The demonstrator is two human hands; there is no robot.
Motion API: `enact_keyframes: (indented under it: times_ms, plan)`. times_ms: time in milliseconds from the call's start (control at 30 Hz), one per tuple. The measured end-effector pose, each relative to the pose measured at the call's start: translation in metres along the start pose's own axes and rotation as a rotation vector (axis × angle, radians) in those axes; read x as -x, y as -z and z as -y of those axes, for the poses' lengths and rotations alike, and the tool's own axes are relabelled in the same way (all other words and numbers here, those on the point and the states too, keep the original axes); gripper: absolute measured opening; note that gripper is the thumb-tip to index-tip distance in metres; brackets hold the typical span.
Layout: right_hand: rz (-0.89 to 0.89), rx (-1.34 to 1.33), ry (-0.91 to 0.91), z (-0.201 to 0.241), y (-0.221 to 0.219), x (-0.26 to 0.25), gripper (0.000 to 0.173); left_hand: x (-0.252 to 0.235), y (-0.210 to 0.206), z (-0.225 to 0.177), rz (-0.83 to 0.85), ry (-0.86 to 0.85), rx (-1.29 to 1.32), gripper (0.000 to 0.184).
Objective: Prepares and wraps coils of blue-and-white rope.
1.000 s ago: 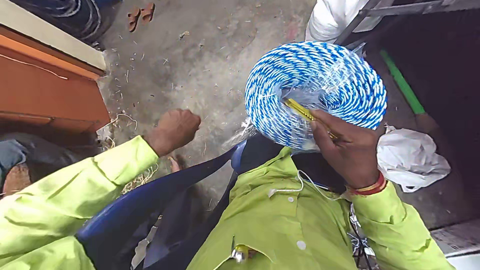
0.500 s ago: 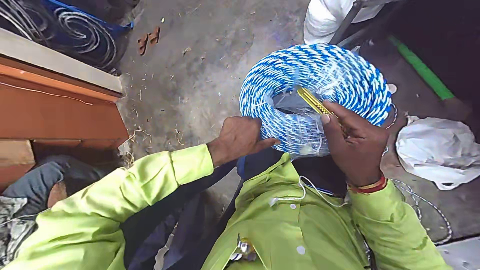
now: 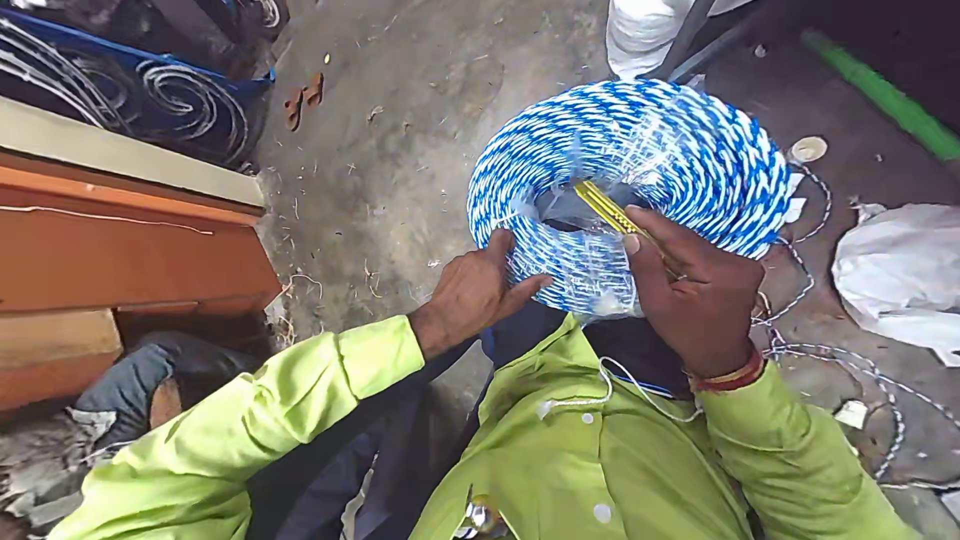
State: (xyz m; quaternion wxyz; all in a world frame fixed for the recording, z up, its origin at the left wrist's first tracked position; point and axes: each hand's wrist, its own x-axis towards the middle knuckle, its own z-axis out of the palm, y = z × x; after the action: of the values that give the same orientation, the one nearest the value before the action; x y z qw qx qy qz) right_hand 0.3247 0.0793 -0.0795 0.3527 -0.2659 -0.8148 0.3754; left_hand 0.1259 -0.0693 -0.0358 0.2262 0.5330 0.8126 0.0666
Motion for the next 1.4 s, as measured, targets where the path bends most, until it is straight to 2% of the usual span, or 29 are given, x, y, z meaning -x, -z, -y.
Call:
enact_keyframes:
  times_ms: [100, 200, 267, 367, 433, 533, 600, 667, 800, 933, 1133, 1267, 1400]
  plan:
    - [0.003, 0.027, -0.017, 0.001, -0.001, -0.003, 0.031, -0.003, 0.002, -0.004, 0.003, -0.018, -0.062, 0.054]
    - [0.000, 0.013, -0.025, 0.001, -0.002, -0.004, 0.031, -0.004, 0.008, -0.015, 0.046, -0.028, -0.052, 0.039]
    - [0.016, 0.012, -0.019, 0.001, -0.002, -0.005, 0.032, -0.002, 0.006, -0.023, 0.081, 0.014, -0.018, 0.028]
    - [0.016, 0.002, -0.015, 0.001, -0.001, -0.003, 0.032, 0.000, 0.008, -0.026, 0.074, 0.105, 0.078, 0.021]
    - [0.006, -0.010, -0.021, 0.001, 0.000, -0.001, 0.031, 0.005, 0.007, -0.027, 0.041, 0.170, 0.167, 0.025]
    - [-0.002, -0.029, -0.053, -0.003, 0.002, 0.000, 0.032, 0.009, 0.002, -0.034, -0.016, 0.237, 0.203, 0.055]
    - [-0.001, -0.036, -0.066, -0.006, 0.002, -0.002, 0.032, 0.007, 0.001, -0.039, -0.046, 0.258, 0.185, 0.066]
    - [0.009, -0.038, -0.082, -0.009, 0.004, -0.004, 0.033, 0.005, 0.000, -0.042, -0.058, 0.270, 0.173, 0.061]
    - [0.025, -0.072, -0.094, -0.011, 0.005, -0.005, 0.033, 0.002, -0.003, -0.046, -0.050, 0.306, 0.153, 0.038]
    - [0.023, -0.080, -0.084, -0.010, 0.001, -0.004, 0.033, 0.000, -0.008, -0.051, -0.062, 0.378, 0.083, 0.037]
    - [0.009, -0.093, -0.085, -0.012, -0.001, -0.005, 0.033, 0.000, -0.037, -0.058, -0.266, 0.512, 0.051, 0.035]
    - [0.039, -0.089, -0.064, -0.013, -0.001, -0.006, 0.033, -0.002, -0.037, -0.063, -0.267, 0.564, 0.031, 0.027]
    - [0.058, -0.084, -0.069, -0.013, -0.002, -0.009, 0.033, -0.008, -0.027, -0.058, -0.235, 0.469, -0.041, 0.015]
